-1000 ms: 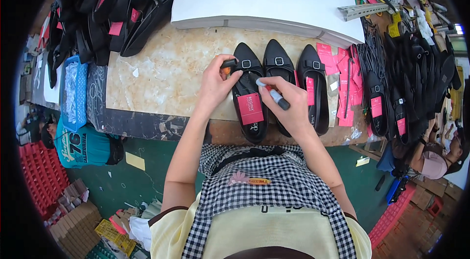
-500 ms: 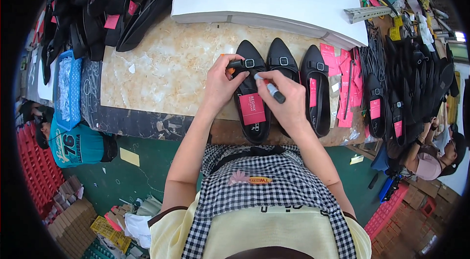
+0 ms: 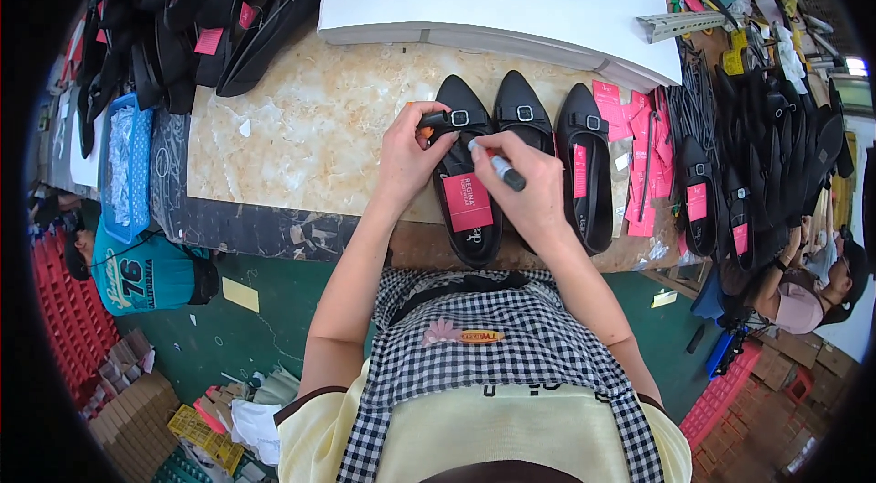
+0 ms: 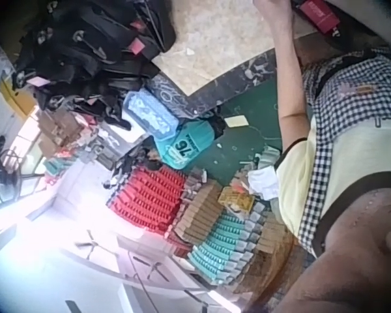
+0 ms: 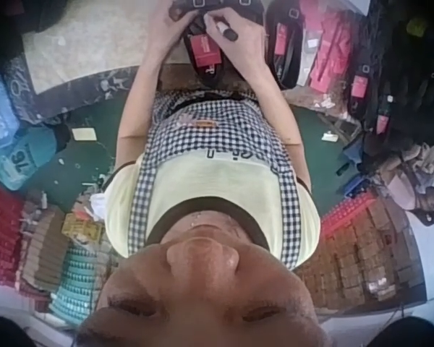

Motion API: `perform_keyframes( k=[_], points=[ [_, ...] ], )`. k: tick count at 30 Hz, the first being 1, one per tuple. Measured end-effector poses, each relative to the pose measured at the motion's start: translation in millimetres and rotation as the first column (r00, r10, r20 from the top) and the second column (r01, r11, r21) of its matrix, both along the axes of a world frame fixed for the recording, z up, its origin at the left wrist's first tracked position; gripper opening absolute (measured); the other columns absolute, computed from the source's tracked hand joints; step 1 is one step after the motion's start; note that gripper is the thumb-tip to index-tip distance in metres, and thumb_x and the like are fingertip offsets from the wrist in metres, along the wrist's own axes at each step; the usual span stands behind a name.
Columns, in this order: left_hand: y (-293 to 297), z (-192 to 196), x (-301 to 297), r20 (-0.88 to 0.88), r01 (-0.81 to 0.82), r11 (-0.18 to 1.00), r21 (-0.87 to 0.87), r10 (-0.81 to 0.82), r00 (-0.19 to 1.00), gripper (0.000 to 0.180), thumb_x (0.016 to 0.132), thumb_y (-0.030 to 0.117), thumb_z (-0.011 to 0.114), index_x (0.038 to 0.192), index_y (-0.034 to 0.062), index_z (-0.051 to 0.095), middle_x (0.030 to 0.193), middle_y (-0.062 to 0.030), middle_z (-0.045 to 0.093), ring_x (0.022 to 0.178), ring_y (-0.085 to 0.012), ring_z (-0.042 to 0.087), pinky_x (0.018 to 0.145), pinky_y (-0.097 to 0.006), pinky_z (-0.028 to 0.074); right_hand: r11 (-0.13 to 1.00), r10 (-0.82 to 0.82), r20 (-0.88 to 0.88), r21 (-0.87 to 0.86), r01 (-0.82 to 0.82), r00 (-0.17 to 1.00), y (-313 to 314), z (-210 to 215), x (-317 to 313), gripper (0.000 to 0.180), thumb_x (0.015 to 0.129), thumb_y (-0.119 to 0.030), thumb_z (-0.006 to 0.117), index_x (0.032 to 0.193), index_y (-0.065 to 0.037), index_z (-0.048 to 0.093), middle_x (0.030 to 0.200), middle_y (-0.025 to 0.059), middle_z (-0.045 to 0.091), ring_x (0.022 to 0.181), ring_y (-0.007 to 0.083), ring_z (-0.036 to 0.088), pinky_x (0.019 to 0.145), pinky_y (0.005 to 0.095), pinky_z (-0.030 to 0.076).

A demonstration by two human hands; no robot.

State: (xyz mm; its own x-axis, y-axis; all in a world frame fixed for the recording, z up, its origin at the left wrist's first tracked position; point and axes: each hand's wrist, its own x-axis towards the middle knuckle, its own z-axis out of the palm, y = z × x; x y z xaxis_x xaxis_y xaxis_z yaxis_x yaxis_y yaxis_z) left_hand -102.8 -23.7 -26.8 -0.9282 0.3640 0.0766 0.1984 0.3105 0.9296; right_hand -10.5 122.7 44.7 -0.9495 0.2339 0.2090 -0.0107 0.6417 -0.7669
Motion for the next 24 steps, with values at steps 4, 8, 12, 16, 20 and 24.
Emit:
perform_keyframes(
  k=[4, 8, 12, 16, 20, 24],
  points=[
    [-1, 2, 1, 0.003, 0.002, 1.0, -0.002, -0.002, 1.0, 0.036, 0.074, 0.005, 0.079, 0.106, 0.0083, 0.063, 0.089, -0.003, 0.061, 0.063, -0.0112, 0.05, 0.058, -0.025, 0.044, 0.996, -0.079, 0.028, -0.031, 0.08, 0.996, 7, -5, 4, 0.013, 0.083, -0.009, 0.073, 0.093, -0.004, 0.067, 0.08, 0.0142, 0.07, 0.071, 0.0261, 0.071, 0.063, 0.0343, 0.054],
    [0, 4, 1, 0.03, -0.013, 1.0, -0.022, 0.014, 0.999, 0.036, 0.074, 0.005, 0.079, 0.106, 0.0084, 0.064, 0.09, -0.0022, 0.062, 0.063, -0.01, 0.049, 0.058, -0.024, 0.044, 0.994, -0.014, -0.061, -0.11, 0.007, 0.998, -2, 0, 3, 0.014, 0.084, -0.011, 0.072, 0.094, -0.004, 0.067, 0.079, 0.0149, 0.069, 0.071, 0.0274, 0.07, 0.063, 0.034, 0.054],
    [1, 0, 3, -0.009, -0.02, 1.0, 0.004, 0.02, 1.0, 0.035, 0.076, 0.003, 0.077, 0.108, 0.0078, 0.064, 0.09, 0.0021, 0.063, 0.06, -0.0047, 0.042, 0.056, -0.021, 0.04, 0.999, -0.042, -0.015, -0.008, 0.042, 0.999, 5, -6, 4, 0.014, 0.085, -0.01, 0.072, 0.096, -0.003, 0.067, 0.079, 0.0126, 0.069, 0.071, 0.0232, 0.069, 0.064, 0.0318, 0.053],
    [2, -1, 1, -0.009, -0.027, 1.0, -0.009, 0.027, 1.0, 0.034, 0.076, 0.003, 0.077, 0.108, 0.0074, 0.064, 0.088, 0.0019, 0.062, 0.06, -0.0047, 0.042, 0.055, -0.021, 0.04, 1.0, -0.013, -0.06, 0.008, 0.014, 0.998, -1, -4, -1, 0.014, 0.084, -0.013, 0.072, 0.095, -0.005, 0.067, 0.076, 0.0138, 0.068, 0.069, 0.0283, 0.069, 0.061, 0.0361, 0.053],
    [2, 1, 2, 0.007, -0.013, 0.999, -0.037, 0.014, 1.0, 0.034, 0.076, 0.005, 0.078, 0.107, 0.0079, 0.064, 0.091, -0.0032, 0.062, 0.061, -0.009, 0.049, 0.057, -0.024, 0.044, 0.997, -0.066, -0.059, -0.049, 0.063, 0.996, 8, -6, 2, 0.013, 0.085, -0.013, 0.071, 0.094, -0.005, 0.067, 0.077, 0.0137, 0.068, 0.07, 0.0276, 0.069, 0.061, 0.0361, 0.054],
    [6, 0, 2, 0.006, -0.013, 1.0, -0.006, 0.013, 1.0, 0.035, 0.076, 0.004, 0.077, 0.108, 0.0074, 0.064, 0.091, -0.0033, 0.062, 0.06, -0.009, 0.049, 0.056, -0.024, 0.044, 1.0, -0.001, -0.054, 0.022, 0.003, 0.999, 0, -6, 2, 0.016, 0.083, -0.015, 0.072, 0.093, -0.005, 0.065, 0.076, 0.0142, 0.067, 0.07, 0.0306, 0.067, 0.061, 0.0376, 0.053]
  ],
)
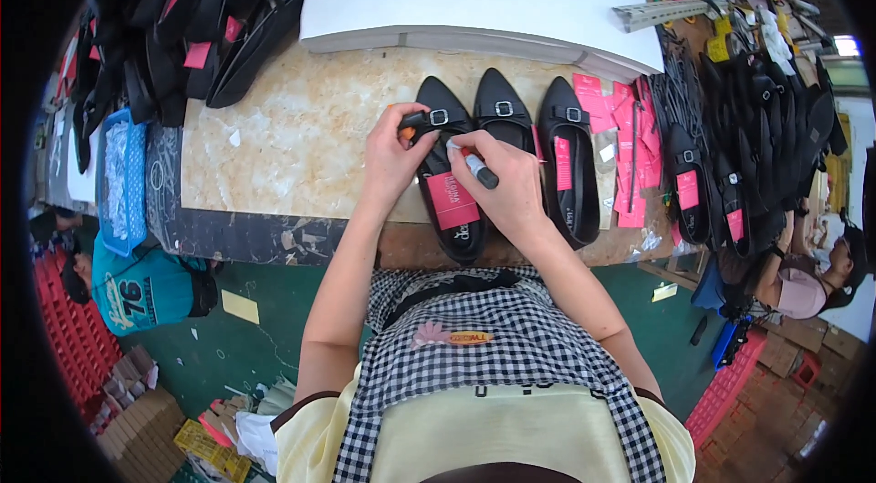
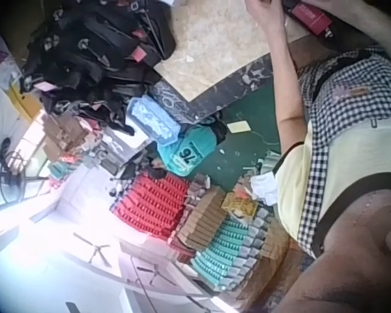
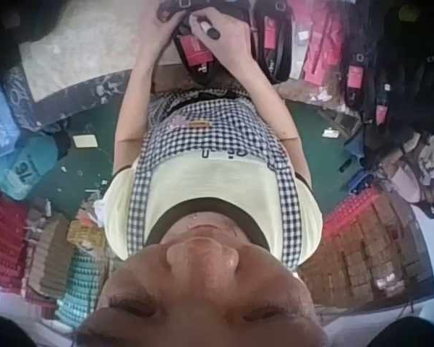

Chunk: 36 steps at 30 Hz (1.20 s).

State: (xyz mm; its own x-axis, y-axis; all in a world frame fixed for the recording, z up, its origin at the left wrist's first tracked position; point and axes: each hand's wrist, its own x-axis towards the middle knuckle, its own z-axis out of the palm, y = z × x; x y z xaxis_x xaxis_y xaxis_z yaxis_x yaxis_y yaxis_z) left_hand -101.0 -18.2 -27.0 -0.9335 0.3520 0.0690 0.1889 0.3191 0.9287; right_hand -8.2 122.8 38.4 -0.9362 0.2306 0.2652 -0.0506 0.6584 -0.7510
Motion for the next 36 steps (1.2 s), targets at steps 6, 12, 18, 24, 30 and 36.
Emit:
perform_keyframes(
  k=[6, 12, 18, 24, 30, 36],
  points=[
    [-3, 36, 3, -0.204, -0.029, 0.989, -0.148, -0.001, 0.979, 0.036, 0.075, 0.01, 0.079, 0.109, 0.0091, 0.066, 0.086, -0.0045, 0.058, 0.063, -0.0138, 0.053, 0.056, -0.026, 0.045, 0.909, -0.258, 0.042, -0.327, 0.257, 0.965, 67, 20, 52, 0.014, 0.092, -0.009, 0.066, 0.101, 0.001, 0.068, 0.087, 0.0078, 0.072, 0.081, 0.0099, 0.067, 0.072, 0.0247, 0.052],
    [65, 61, 20, -0.349, 0.333, 0.91, -0.247, -0.404, 0.846, 0.026, 0.079, 0.009, 0.072, 0.104, 0.0105, 0.068, 0.082, -0.0062, 0.058, 0.076, -0.0222, 0.064, 0.063, -0.032, 0.053, 0.866, -0.446, 0.034, -0.236, 0.441, 0.894, 114, 15, 79, 0.013, 0.091, -0.005, 0.066, 0.101, 0.002, 0.067, 0.087, 0.0078, 0.073, 0.082, 0.0103, 0.067, 0.073, 0.0243, 0.052],
    [128, 51, 19, -0.382, 0.355, 0.817, -0.455, -0.539, 0.751, 0.037, 0.079, 0.014, 0.07, 0.116, 0.0133, 0.067, 0.087, -0.0085, 0.059, 0.089, -0.0274, 0.062, 0.074, -0.039, 0.052, 0.914, -0.385, 0.043, -0.123, 0.387, 0.922, 106, 8, 69, 0.015, 0.087, -0.01, 0.071, 0.1, -0.003, 0.069, 0.084, 0.0113, 0.071, 0.075, 0.0163, 0.069, 0.069, 0.0285, 0.052],
    [133, 48, 18, -0.316, 0.358, 0.793, -0.493, -0.546, 0.776, 0.036, 0.08, 0.016, 0.07, 0.115, 0.013, 0.069, 0.086, -0.0088, 0.06, 0.088, -0.0276, 0.062, 0.075, -0.04, 0.051, 0.896, -0.431, 0.042, -0.097, 0.433, 0.901, 110, 4, 66, 0.017, 0.085, -0.011, 0.071, 0.1, -0.003, 0.069, 0.083, 0.0128, 0.071, 0.072, 0.0204, 0.069, 0.068, 0.0299, 0.052],
    [132, 50, 19, -0.301, 0.342, 0.802, -0.49, -0.524, 0.797, 0.035, 0.079, 0.017, 0.071, 0.114, 0.0147, 0.07, 0.083, -0.0078, 0.059, 0.085, -0.0271, 0.063, 0.073, -0.04, 0.051, 0.907, -0.417, 0.024, -0.053, 0.418, 0.908, 109, 3, 63, 0.015, 0.085, -0.01, 0.071, 0.098, -0.004, 0.069, 0.08, 0.0141, 0.07, 0.07, 0.0245, 0.07, 0.065, 0.0323, 0.053],
    [134, 50, 17, -0.295, 0.34, 0.801, -0.492, -0.521, 0.801, 0.033, 0.079, 0.018, 0.071, 0.112, 0.0149, 0.071, 0.082, -0.008, 0.059, 0.082, -0.0274, 0.063, 0.073, -0.04, 0.051, 0.901, -0.427, -0.005, -0.079, 0.426, 0.904, 114, -2, 63, 0.014, 0.086, -0.01, 0.071, 0.097, -0.003, 0.068, 0.082, 0.0152, 0.07, 0.073, 0.0265, 0.071, 0.065, 0.0333, 0.053]
  ],
)
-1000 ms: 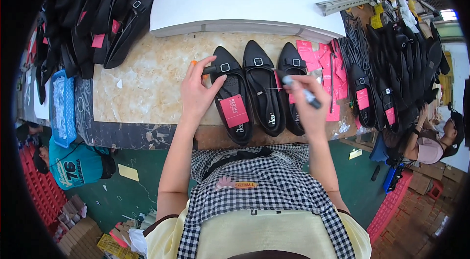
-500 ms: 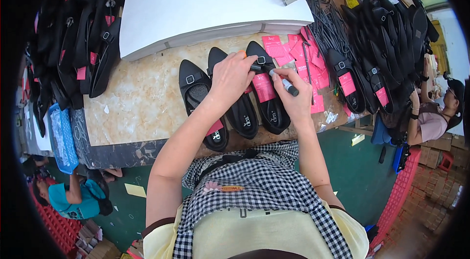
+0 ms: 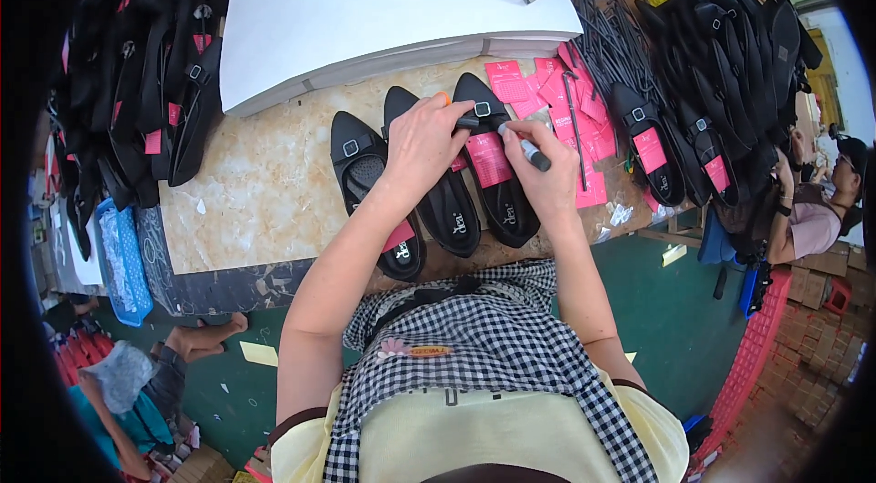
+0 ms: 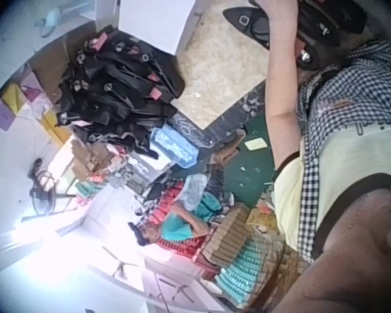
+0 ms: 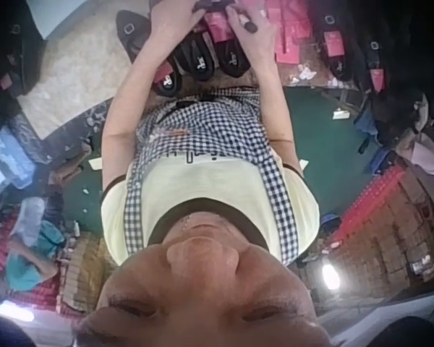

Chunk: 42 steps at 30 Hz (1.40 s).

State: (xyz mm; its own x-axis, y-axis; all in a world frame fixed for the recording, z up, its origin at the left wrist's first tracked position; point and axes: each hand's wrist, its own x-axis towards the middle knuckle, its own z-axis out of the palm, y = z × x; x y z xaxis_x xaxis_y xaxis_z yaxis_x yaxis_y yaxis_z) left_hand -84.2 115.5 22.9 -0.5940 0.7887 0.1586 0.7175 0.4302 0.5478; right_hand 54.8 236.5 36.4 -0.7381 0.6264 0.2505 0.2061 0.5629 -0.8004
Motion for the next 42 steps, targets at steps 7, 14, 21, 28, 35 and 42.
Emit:
perform_keyframes(
  k=[7, 14, 21, 28, 35, 42],
  points=[
    [7, 23, 22, -0.036, 0.054, 0.995, 0.087, -0.051, 0.998, 0.042, 0.079, 0.018, 0.069, 0.12, 0.0164, 0.064, 0.086, -0.0076, 0.058, 0.083, -0.0269, 0.063, 0.071, -0.039, 0.052, 0.966, -0.179, -0.052, -0.2, 0.165, 0.982, 43, 3, 44, 0.017, 0.088, -0.008, 0.07, 0.104, -0.001, 0.07, 0.093, 0.0026, 0.071, 0.082, 0.0077, 0.061, 0.072, 0.0247, 0.049],
    [97, -13, 102, -0.218, 0.438, 0.891, -0.118, -0.454, 0.864, 0.039, 0.075, 0.019, 0.072, 0.111, 0.0079, 0.064, 0.1, -0.0097, 0.059, 0.103, -0.0284, 0.057, 0.083, -0.042, 0.049, 0.848, -0.14, 0.336, 0.527, -0.063, 0.931, 113, -25, 117, 0.053, 0.077, 0.01, 0.061, 0.126, -0.008, 0.059, 0.123, 0.0107, 0.06, 0.109, 0.0318, 0.059, 0.092, 0.0417, 0.049],
    [79, 12, -124, -0.597, -0.004, 0.989, 0.145, 0.09, 0.797, 0.047, 0.09, 0.04, 0.059, 0.13, 0.0143, 0.058, 0.135, -0.0213, 0.051, 0.129, -0.0392, 0.043, 0.106, -0.059, 0.031, 0.885, -0.193, 0.31, 0.465, 0.029, 0.931, 88, -10, 138, 0.053, 0.089, 0.005, 0.051, 0.139, -0.011, 0.052, 0.132, 0.0144, 0.056, 0.12, 0.0321, 0.055, 0.098, 0.0402, 0.046],
    [31, 2, -175, -0.425, -0.416, 0.907, -0.065, 0.353, 0.834, 0.05, 0.092, 0.039, 0.058, 0.137, 0.0156, 0.055, 0.139, -0.0208, 0.049, 0.13, -0.0345, 0.047, 0.106, -0.06, 0.033, 0.957, -0.161, 0.149, 0.266, 0.117, 0.976, 44, 2, 99, 0.048, 0.094, -0.001, 0.054, 0.141, -0.002, 0.048, 0.131, 0.0177, 0.057, 0.118, 0.0317, 0.058, 0.099, 0.0398, 0.046],
    [-22, 86, 76, -0.155, 0.638, 0.673, 0.373, -0.633, 0.759, 0.017, 0.077, 0.022, 0.07, 0.082, 0.0068, 0.065, 0.101, -0.0124, 0.063, 0.1, -0.0287, 0.061, 0.089, -0.041, 0.049, 0.454, -0.215, -0.502, -0.811, -0.369, 0.838, -19, 25, 47, 0.075, 0.094, -0.025, 0.06, 0.154, -0.007, 0.019, 0.145, 0.0178, 0.044, 0.13, 0.0283, 0.05, 0.107, 0.0403, 0.043],
    [-55, 62, 67, 0.107, 0.232, 0.771, 0.592, -0.361, 0.926, 0.017, 0.076, 0.01, 0.072, 0.09, 0.0024, 0.067, 0.099, -0.0132, 0.069, 0.088, -0.0253, 0.069, 0.08, -0.033, 0.053, 0.179, 0.244, -0.158, -0.962, -0.204, 0.957, -28, 32, 55, 0.057, 0.093, -0.023, 0.064, 0.142, -0.002, 0.043, 0.141, 0.013, 0.05, 0.127, 0.0209, 0.051, 0.104, 0.0363, 0.044]
  ],
)
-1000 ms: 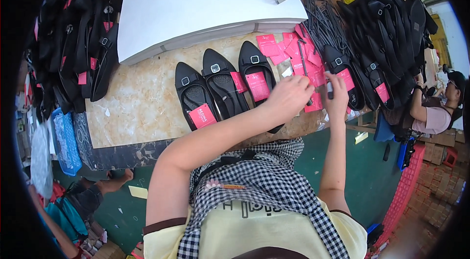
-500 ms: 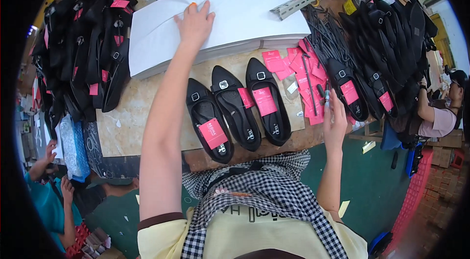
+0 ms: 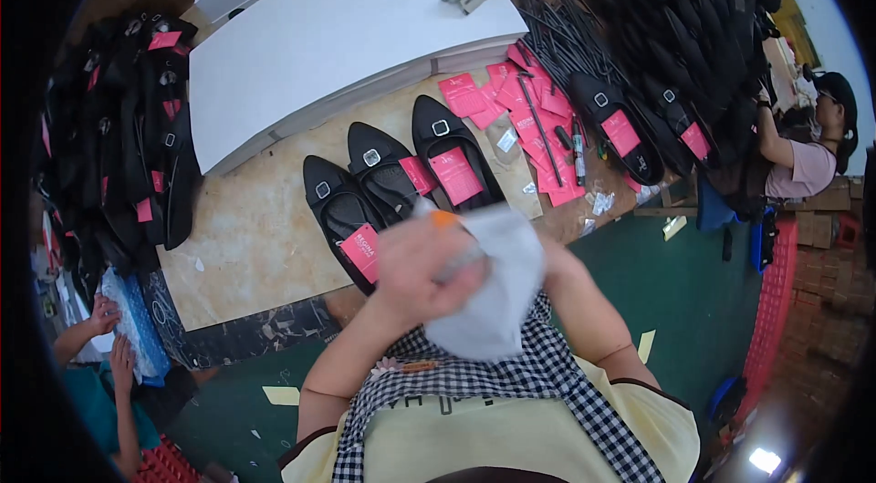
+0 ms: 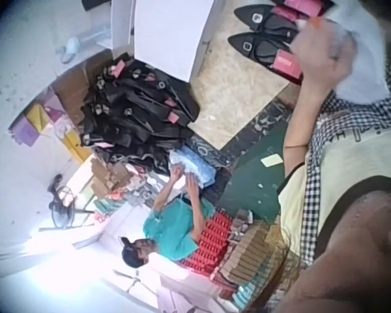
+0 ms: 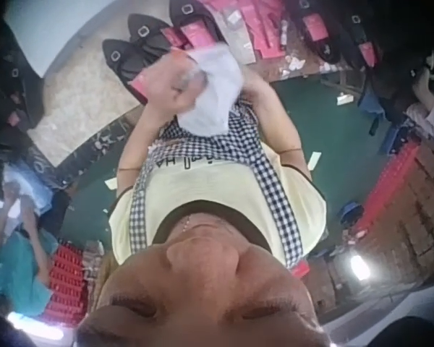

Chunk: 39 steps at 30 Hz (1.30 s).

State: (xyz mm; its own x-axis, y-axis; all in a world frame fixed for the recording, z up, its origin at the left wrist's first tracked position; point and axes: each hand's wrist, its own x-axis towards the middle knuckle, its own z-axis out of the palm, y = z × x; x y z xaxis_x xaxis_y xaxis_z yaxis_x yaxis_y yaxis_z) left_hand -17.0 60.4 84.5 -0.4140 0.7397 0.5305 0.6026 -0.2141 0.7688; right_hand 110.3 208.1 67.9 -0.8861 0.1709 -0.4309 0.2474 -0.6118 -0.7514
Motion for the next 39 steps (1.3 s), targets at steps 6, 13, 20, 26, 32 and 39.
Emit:
perform_keyframes(
  k=[6, 13, 20, 26, 32, 39],
  points=[
    [45, -36, 0, 0.841, -0.072, 0.995, -0.07, 0.097, 0.532, 0.034, 0.1, 0.022, 0.05, 0.128, 0.0029, 0.053, 0.111, -0.0201, 0.062, 0.107, -0.0176, 0.061, 0.092, -0.034, 0.048, 0.193, 0.212, -0.168, 0.973, 0.128, 0.963, -13, 29, -14, 0.091, 0.07, -0.011, 0.082, 0.148, -0.002, 0.035, 0.152, 0.0251, 0.033, 0.141, 0.0334, 0.036, 0.112, 0.0422, 0.035],
    [41, -57, 30, -0.41, -0.165, 0.857, -0.488, -0.058, 0.91, 0.084, 0.081, 0.064, 0.059, 0.127, -0.0057, 0.056, 0.123, -0.0243, 0.059, 0.12, -0.0388, 0.052, 0.113, -0.052, 0.029, 0.594, -0.056, -0.131, 0.792, 0.139, 0.99, 67, -42, -25, 0.036, 0.083, -0.007, 0.068, 0.119, -0.004, 0.064, 0.104, 0.0052, 0.065, 0.097, 0.0176, 0.064, 0.083, 0.0304, 0.052],
    [42, -68, 55, -0.546, -0.226, 0.773, -0.592, -0.179, 0.818, 0.073, 0.078, 0.052, 0.068, 0.111, -0.0132, 0.063, 0.117, -0.0297, 0.06, 0.121, -0.0392, 0.051, 0.112, -0.046, 0.031, -0.483, 0.145, 0.199, 0.869, -0.106, 0.969, 36, -70, -95, 0.053, 0.07, -0.011, 0.076, 0.122, -0.008, 0.067, 0.093, 0.011, 0.054, 0.091, 0.0283, 0.059, 0.081, 0.0339, 0.049],
    [39, -71, 55, -0.534, -0.23, 0.718, -0.657, -0.228, 0.814, 0.068, 0.08, 0.048, 0.067, 0.116, -0.0098, 0.063, 0.121, -0.0288, 0.06, 0.119, -0.0357, 0.052, 0.111, -0.044, 0.031, 0.278, 0.256, -0.029, 0.959, -0.045, 0.966, 75, -50, -76, 0.049, 0.079, -0.023, 0.075, 0.121, -0.002, 0.062, 0.1, 0.0171, 0.06, 0.095, 0.0347, 0.061, 0.079, 0.0413, 0.05],
    [49, -18, 7, -0.506, -0.148, 0.614, -0.775, -0.463, 0.728, 0.062, 0.081, 0.055, 0.064, 0.116, 0.0045, 0.068, 0.117, -0.0195, 0.063, 0.122, -0.0343, 0.05, 0.114, -0.05, 0.026, 0.189, 0.03, 0.072, 0.979, -0.076, 0.997, 72, -69, -91, 0.056, 0.077, -0.021, 0.076, 0.126, 0.001, 0.059, 0.093, 0.0183, 0.059, 0.086, 0.0305, 0.062, 0.077, 0.0404, 0.05],
    [68, -59, -240, -0.795, -0.816, 0.38, -0.436, 0.262, 0.547, 0.058, 0.096, 0.046, 0.05, 0.149, 0.0236, 0.04, 0.15, -0.0181, 0.038, 0.143, -0.0349, 0.028, 0.109, -0.066, 0.023, 0.152, -0.04, -0.019, 0.988, 0.025, 0.999, 48, -34, -7, 0.047, 0.081, -0.012, 0.073, 0.125, -0.002, 0.059, 0.1, 0.0154, 0.063, 0.095, 0.0302, 0.063, 0.084, 0.038, 0.05]
  ],
)
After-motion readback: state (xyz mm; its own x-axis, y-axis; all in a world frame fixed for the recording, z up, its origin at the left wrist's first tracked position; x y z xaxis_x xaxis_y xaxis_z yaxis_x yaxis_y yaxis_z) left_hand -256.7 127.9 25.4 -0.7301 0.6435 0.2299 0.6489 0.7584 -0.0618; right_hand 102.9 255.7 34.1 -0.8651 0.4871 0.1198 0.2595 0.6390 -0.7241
